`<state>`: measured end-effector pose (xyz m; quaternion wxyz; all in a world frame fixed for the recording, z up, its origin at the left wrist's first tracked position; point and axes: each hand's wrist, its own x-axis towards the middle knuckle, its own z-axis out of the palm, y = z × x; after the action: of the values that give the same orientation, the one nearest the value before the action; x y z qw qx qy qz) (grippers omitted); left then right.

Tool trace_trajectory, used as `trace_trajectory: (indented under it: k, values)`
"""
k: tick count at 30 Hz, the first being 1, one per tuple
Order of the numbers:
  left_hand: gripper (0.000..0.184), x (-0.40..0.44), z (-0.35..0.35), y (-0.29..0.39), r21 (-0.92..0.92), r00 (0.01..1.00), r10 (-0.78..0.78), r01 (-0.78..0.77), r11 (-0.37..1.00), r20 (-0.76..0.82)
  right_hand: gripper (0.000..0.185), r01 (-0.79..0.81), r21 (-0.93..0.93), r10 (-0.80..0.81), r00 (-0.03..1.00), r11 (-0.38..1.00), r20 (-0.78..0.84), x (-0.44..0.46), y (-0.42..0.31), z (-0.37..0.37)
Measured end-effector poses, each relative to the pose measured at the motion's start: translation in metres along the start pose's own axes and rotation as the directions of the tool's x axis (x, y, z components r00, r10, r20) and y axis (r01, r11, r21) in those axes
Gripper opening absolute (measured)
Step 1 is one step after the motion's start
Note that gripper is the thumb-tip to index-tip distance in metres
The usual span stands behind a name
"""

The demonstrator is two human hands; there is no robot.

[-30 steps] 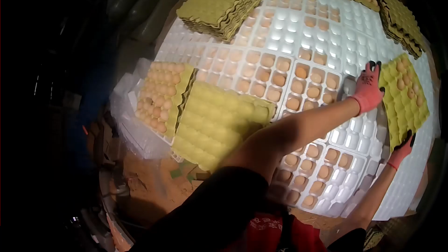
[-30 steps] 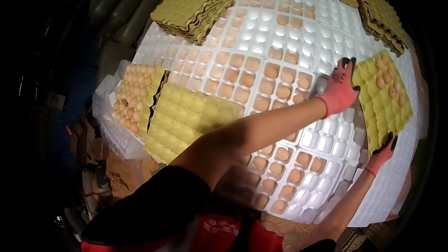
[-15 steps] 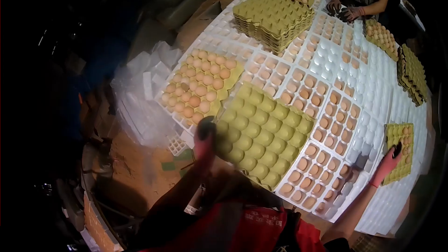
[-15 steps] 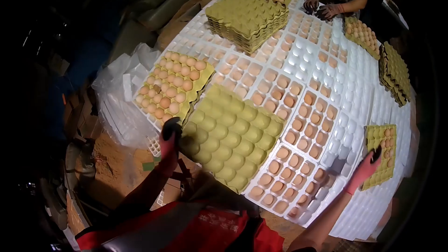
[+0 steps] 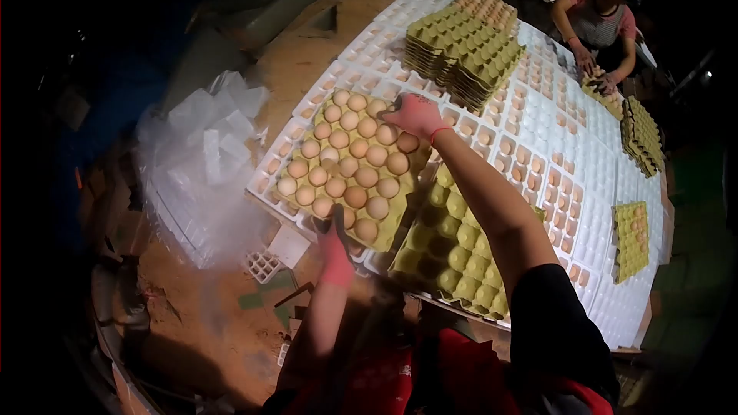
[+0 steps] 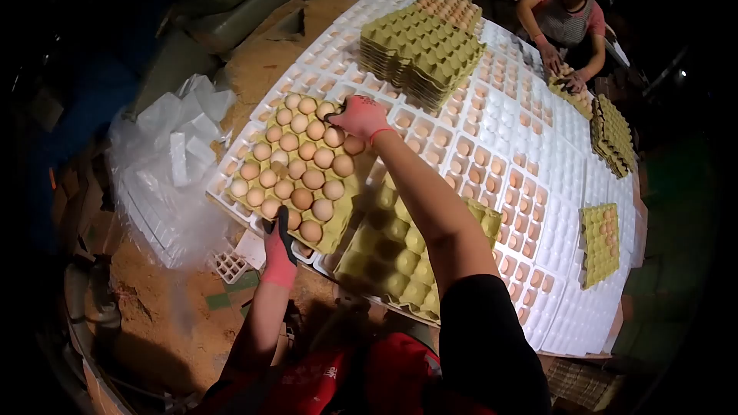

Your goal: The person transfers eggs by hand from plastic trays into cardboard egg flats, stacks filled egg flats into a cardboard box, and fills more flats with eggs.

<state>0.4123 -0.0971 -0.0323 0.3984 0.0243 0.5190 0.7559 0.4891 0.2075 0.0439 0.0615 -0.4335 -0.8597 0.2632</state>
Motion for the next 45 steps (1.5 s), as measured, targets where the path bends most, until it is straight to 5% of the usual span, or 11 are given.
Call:
trace_trajectory:
  k: [5, 7, 12, 17, 25, 27, 31, 34, 37, 43, 45]
  values:
    - [0.056, -0.017, -0.011, 0.025, 0.35, 0.98, 0.081, -0.142, 0.926, 0.183, 0.059, -0.126, 0.297, 0.185, 0.967, 0.947, -0.177, -0.097, 0.01, -0.04]
    - [0.052, -0.028, -0.02, 0.038, 0.738, 0.873, 0.237, -0.487, 0.466, 0.426, 0.055, -0.143, 0.349, 0.272, 0.894, 0.926, -0.357, -0.154, 0.025, -0.05]
    - [0.051, -0.034, 0.025, 0.024, 0.379, 0.819, -0.063, -0.194, 0.905, 0.57, 0.045, -0.263, 0.675, 0.646, 0.644, 0.689, -0.408, -0.313, 0.059, -0.052]
    - [0.047, -0.019, 0.086, -0.005, 0.618, 0.587, -0.351, -0.345, 0.707, 0.729, 0.048, -0.451, 0.679, 0.815, 0.314, 0.579, -0.487, -0.42, 0.077, 0.02]
    - [0.043, -0.056, 0.104, 0.02, 0.398, 0.388, 0.122, -0.913, -0.082, 0.914, 0.031, -0.463, 0.323, 0.542, 0.489, 0.825, -0.683, -0.495, 0.079, 0.001]
    - [0.039, -0.118, 0.125, 0.001, 0.435, 0.422, -0.103, -0.871, 0.23, 0.901, 0.039, -0.34, 0.17, 0.37, 0.708, 0.925, -0.602, -0.501, 0.09, 0.01]
    - [0.068, -0.18, 0.132, -0.076, -0.033, 0.014, -0.492, -0.996, -0.087, 0.871, 0.033, -0.219, -0.402, 0.042, 0.914, 0.889, -0.404, -0.485, 0.102, 0.05]
    - [0.065, -0.191, 0.136, -0.088, -0.029, 0.076, -0.511, -0.98, -0.196, 0.856, 0.037, -0.175, 0.078, 0.192, 0.901, 0.981, -0.389, -0.488, 0.115, 0.032]
    - [0.062, -0.19, 0.135, -0.088, -0.024, 0.044, -0.45, -0.989, -0.146, 0.892, 0.041, -0.044, 0.898, 0.592, 0.766, 0.437, -0.25, -0.496, 0.144, 0.005]
    - [0.048, -0.206, 0.145, -0.077, 0.088, 0.071, -0.328, -0.995, 0.039, 0.942, 0.028, -0.26, -0.344, 0.148, 0.936, 0.902, -0.32, -0.466, 0.136, 0.022]
    - [0.035, -0.193, 0.143, -0.08, 0.514, 0.352, -0.375, -0.633, 0.58, 0.857, 0.026, -0.26, -0.4, 0.11, 0.926, 0.879, -0.361, -0.459, 0.134, 0.024]
